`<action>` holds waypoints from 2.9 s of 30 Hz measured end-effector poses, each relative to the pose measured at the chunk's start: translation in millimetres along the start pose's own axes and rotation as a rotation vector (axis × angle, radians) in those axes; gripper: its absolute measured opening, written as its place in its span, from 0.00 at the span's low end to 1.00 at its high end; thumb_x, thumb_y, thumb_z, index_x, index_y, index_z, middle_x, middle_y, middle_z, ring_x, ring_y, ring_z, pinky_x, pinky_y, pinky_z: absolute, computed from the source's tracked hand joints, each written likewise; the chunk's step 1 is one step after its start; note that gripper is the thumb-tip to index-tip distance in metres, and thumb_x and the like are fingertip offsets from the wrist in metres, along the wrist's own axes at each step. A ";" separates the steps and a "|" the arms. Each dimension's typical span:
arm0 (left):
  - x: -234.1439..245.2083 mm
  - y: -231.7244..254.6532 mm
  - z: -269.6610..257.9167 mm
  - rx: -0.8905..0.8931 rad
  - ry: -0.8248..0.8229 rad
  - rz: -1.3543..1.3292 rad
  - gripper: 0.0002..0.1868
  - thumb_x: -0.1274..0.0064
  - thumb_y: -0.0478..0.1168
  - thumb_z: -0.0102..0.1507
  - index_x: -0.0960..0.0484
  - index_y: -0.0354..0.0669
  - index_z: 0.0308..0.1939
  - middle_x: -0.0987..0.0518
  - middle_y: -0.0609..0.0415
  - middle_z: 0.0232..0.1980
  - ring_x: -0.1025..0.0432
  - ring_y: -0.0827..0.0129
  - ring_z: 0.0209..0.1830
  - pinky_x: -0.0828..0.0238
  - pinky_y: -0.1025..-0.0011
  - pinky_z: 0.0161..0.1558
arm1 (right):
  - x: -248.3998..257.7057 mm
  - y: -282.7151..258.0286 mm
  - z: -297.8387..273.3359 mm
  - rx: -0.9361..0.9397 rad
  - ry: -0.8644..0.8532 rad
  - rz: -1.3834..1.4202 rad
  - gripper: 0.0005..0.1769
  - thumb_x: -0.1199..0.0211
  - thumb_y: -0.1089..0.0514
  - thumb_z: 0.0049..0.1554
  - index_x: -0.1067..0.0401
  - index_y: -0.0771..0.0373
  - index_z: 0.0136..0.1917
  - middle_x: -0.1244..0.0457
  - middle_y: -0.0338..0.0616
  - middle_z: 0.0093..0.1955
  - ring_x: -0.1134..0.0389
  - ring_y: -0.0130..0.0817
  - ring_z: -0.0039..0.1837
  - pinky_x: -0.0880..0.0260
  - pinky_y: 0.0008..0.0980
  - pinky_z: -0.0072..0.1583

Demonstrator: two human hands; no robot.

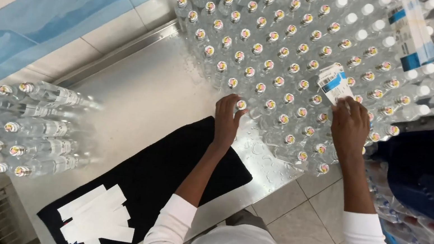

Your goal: The person repeatedly picks up clear plastic water bottles, places them on a black mat, and wraps printed labels around them by hand. The labeled bottles are then set aside on a nearby surface.

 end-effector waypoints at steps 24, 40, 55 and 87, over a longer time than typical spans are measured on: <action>195.8 -229.8 -248.6 1.011 0.075 -0.055 0.32 0.53 0.64 0.76 0.19 0.35 0.60 0.18 0.36 0.56 0.21 0.44 0.61 0.22 0.49 0.57 | 87.6 -162.9 -23.4 -0.220 -0.038 0.797 0.04 0.26 0.62 0.71 0.16 0.59 0.59 0.25 0.50 0.54 0.24 0.54 0.60 0.26 0.46 0.63; 232.0 -58.8 -228.0 0.693 0.243 -0.333 0.28 0.52 0.56 0.78 0.27 0.38 0.72 0.29 0.39 0.66 0.33 0.50 0.69 0.32 0.50 0.69 | 132.8 -379.8 -100.2 -0.675 -0.692 1.533 0.24 0.30 0.48 0.68 0.24 0.61 0.71 0.28 0.42 0.47 0.27 0.29 0.48 0.23 0.34 0.51; 259.8 23.9 -282.6 0.583 0.431 -0.833 0.14 0.43 0.44 0.76 0.16 0.36 0.58 0.18 0.48 0.39 0.16 0.64 0.40 0.15 0.62 0.49 | 216.8 -437.6 -93.7 0.166 -0.236 1.107 0.25 0.26 0.60 0.64 0.25 0.66 0.72 0.36 0.55 0.69 0.33 0.55 0.72 0.27 0.48 0.69; 298.0 47.5 -295.9 0.401 0.490 -0.616 0.14 0.43 0.50 0.77 0.17 0.46 0.59 0.17 0.55 0.50 0.22 0.73 0.53 0.24 0.67 0.59 | 238.9 -396.4 -81.7 -0.273 -0.746 1.341 0.17 0.32 0.46 0.72 0.19 0.60 0.64 0.26 0.49 0.56 0.24 0.41 0.61 0.26 0.43 0.67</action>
Point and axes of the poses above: each hand's wrist, its own z-axis towards the middle knuckle, its own x-axis out of the back of the hand, y = z × x, the point moved 6 cm from there along z, towards the middle knuckle
